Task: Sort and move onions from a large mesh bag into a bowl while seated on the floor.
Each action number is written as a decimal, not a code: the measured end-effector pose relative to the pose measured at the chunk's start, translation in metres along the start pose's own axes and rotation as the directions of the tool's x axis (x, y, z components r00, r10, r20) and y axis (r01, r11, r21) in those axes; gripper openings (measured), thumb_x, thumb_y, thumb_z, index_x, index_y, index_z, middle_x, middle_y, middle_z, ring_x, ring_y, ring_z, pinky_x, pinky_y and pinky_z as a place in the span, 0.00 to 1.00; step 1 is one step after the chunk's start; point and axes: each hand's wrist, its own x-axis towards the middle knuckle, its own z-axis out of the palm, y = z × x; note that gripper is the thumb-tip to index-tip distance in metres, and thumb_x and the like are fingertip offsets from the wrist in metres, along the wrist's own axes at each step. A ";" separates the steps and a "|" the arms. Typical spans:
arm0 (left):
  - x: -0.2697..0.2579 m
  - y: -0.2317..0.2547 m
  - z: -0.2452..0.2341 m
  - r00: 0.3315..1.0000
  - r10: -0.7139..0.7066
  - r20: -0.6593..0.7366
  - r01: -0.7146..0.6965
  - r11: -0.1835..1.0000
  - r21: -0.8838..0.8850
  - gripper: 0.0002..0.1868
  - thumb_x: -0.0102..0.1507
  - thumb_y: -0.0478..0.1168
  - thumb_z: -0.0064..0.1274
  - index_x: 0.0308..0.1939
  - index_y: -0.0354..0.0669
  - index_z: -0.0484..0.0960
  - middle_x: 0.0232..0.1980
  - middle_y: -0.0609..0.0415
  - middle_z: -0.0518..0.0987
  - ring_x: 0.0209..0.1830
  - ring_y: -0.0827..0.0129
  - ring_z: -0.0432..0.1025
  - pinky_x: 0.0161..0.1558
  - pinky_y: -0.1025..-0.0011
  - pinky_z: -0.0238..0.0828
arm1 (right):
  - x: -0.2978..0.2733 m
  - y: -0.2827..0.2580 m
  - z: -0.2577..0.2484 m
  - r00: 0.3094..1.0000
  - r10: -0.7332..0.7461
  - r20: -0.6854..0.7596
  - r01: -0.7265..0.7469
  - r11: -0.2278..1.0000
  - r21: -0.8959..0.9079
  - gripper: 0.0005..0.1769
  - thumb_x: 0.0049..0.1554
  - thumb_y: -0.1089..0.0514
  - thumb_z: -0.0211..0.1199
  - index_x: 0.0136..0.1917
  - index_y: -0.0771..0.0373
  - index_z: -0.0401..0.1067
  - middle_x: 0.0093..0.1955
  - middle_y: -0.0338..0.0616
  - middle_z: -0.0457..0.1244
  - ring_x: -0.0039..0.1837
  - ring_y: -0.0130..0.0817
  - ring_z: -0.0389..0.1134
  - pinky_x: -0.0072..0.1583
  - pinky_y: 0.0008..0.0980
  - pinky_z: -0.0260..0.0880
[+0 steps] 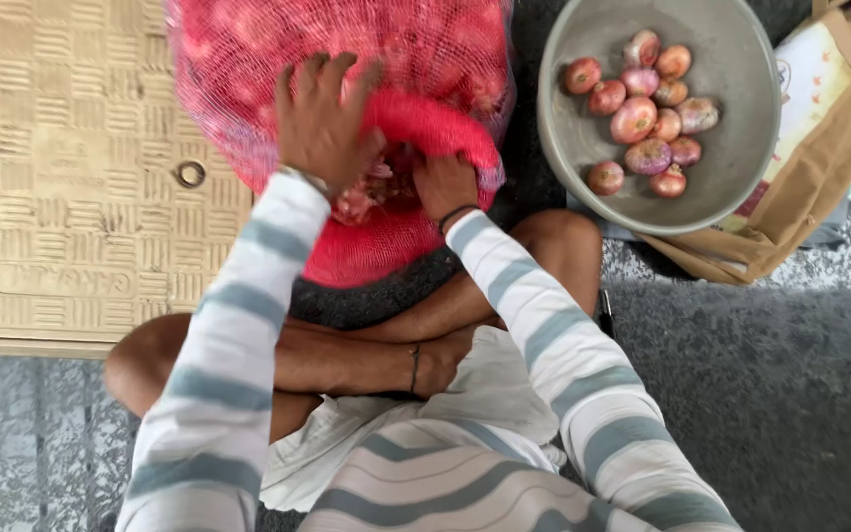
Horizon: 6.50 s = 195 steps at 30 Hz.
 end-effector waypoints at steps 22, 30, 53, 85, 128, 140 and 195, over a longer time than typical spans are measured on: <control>-0.212 0.121 -0.106 0.983 -0.152 -0.101 0.072 0.831 -0.552 0.18 0.63 0.40 0.62 0.56 0.41 0.82 0.57 0.45 0.78 0.59 0.49 0.73 0.61 0.57 0.69 | -0.072 -0.034 -0.077 0.987 0.062 -0.145 0.002 0.917 0.399 0.39 0.45 0.51 0.77 0.65 0.62 0.65 0.58 0.63 0.62 0.60 0.66 0.64 0.56 0.57 0.66; -0.153 0.070 0.008 0.834 -0.493 0.247 0.515 0.537 -0.669 0.19 0.63 0.48 0.61 0.53 0.41 0.82 0.49 0.45 0.86 0.48 0.60 0.82 0.53 0.66 0.77 | -0.057 -0.036 -0.101 0.994 -0.111 -0.016 0.080 0.606 0.791 0.25 0.49 0.50 0.79 0.55 0.56 0.71 0.53 0.46 0.71 0.57 0.42 0.73 0.59 0.42 0.73; -0.145 0.038 0.071 0.672 -0.329 0.663 0.404 -0.587 -0.701 0.21 0.68 0.37 0.50 0.66 0.40 0.74 0.67 0.49 0.76 0.65 0.64 0.74 0.64 0.63 0.74 | -0.057 -0.030 -0.066 0.999 -0.039 0.006 0.006 0.314 0.949 0.30 0.50 0.62 0.76 0.63 0.60 0.68 0.62 0.46 0.66 0.65 0.38 0.70 0.66 0.37 0.73; -0.144 0.062 0.077 0.516 -0.354 0.780 0.362 -0.735 -0.573 0.31 0.69 0.69 0.28 0.53 0.50 0.74 0.36 0.62 0.74 0.28 0.78 0.68 0.25 0.76 0.61 | -0.077 -0.067 -0.070 0.906 -0.020 -0.423 0.391 0.424 0.817 0.19 0.54 0.54 0.74 0.59 0.60 0.81 0.52 0.48 0.67 0.53 0.40 0.70 0.55 0.36 0.72; -0.152 0.022 0.112 0.357 -0.632 0.688 0.360 -0.587 -0.725 0.13 0.71 0.49 0.50 0.43 0.43 0.79 0.35 0.57 0.83 0.20 0.78 0.64 0.18 0.77 0.56 | -0.072 -0.065 -0.064 0.829 -0.338 -0.445 0.554 0.601 0.577 0.04 0.58 0.63 0.58 0.47 0.61 0.72 0.45 0.49 0.65 0.51 0.51 0.67 0.54 0.47 0.68; -0.141 0.036 0.069 0.456 -0.415 0.787 0.462 -0.646 -0.608 0.18 0.71 0.56 0.44 0.49 0.47 0.76 0.29 0.61 0.75 0.19 0.77 0.66 0.15 0.77 0.52 | -0.066 -0.047 -0.057 0.844 -0.289 -0.452 0.530 0.576 0.622 0.20 0.59 0.56 0.72 0.64 0.61 0.76 0.62 0.44 0.67 0.62 0.41 0.70 0.62 0.39 0.74; -0.055 -0.035 -0.004 0.882 -0.094 -0.461 0.014 0.985 -0.174 0.15 0.58 0.31 0.68 0.48 0.42 0.85 0.51 0.55 0.80 0.50 0.58 0.70 0.51 0.63 0.70 | -0.001 -0.009 -0.046 0.892 0.321 0.318 -0.446 0.744 0.497 0.13 0.61 0.53 0.58 0.51 0.61 0.78 0.53 0.61 0.70 0.57 0.57 0.71 0.59 0.54 0.68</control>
